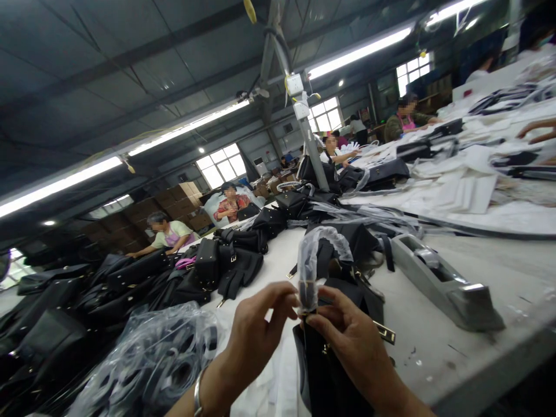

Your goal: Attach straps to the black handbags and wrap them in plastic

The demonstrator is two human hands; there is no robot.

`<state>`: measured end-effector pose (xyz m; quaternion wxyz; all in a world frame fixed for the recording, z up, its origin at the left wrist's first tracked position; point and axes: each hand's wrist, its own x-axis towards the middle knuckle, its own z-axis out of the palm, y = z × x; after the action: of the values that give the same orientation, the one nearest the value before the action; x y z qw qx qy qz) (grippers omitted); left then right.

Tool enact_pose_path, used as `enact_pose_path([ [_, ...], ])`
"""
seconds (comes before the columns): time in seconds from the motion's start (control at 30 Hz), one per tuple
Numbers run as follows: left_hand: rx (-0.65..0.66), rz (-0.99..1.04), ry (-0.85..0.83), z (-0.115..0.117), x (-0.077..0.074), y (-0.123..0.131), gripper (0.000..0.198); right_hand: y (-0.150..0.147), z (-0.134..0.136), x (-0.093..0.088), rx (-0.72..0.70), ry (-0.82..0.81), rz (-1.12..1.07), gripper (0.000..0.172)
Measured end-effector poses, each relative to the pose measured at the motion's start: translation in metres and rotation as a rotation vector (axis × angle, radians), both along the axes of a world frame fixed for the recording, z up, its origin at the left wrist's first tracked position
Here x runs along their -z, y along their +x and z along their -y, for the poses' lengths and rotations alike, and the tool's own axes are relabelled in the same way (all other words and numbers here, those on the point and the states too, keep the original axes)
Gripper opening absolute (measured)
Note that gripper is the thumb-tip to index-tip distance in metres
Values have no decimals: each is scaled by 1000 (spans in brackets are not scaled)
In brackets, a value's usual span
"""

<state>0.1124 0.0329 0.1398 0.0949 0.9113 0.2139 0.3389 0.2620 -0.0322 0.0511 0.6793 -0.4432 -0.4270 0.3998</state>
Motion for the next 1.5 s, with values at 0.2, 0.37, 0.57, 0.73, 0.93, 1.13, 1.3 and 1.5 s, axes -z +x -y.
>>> enact_pose_path([
  [0.2, 98, 206, -811, -2, -1, 17, 61, -4, 6, 3, -103, 4, 187, 29],
  [0.37, 107, 284, -1039, 10, 15, 25, 62, -3, 11, 10, -97, -19, 255, 17],
  [0.57, 20, 280, -880, 22, 45, 12, 29, 4, 14, 6, -79, -5, 345, 20],
  [0.73, -46, 321, -887, 19, 62, 0, 19, 23, 27, 19, 51, 51, 765, 22],
  [0.93, -57, 448, -910, 18, 65, 19, 23, 47, 32, 36, -98, 199, 1033, 20],
  [1.13, 84, 357, -892, 12, 54, 31, 34, 73, 35, 24, -58, 201, 1043, 14],
  [1.3, 111, 217, -760, 17, 63, 15, 34, 80, 54, 41, 50, 252, 1104, 17],
  [1.5, -286, 596, -603, 58, 109, -5, 21, 64, 73, 64, 306, 281, 1085, 19],
])
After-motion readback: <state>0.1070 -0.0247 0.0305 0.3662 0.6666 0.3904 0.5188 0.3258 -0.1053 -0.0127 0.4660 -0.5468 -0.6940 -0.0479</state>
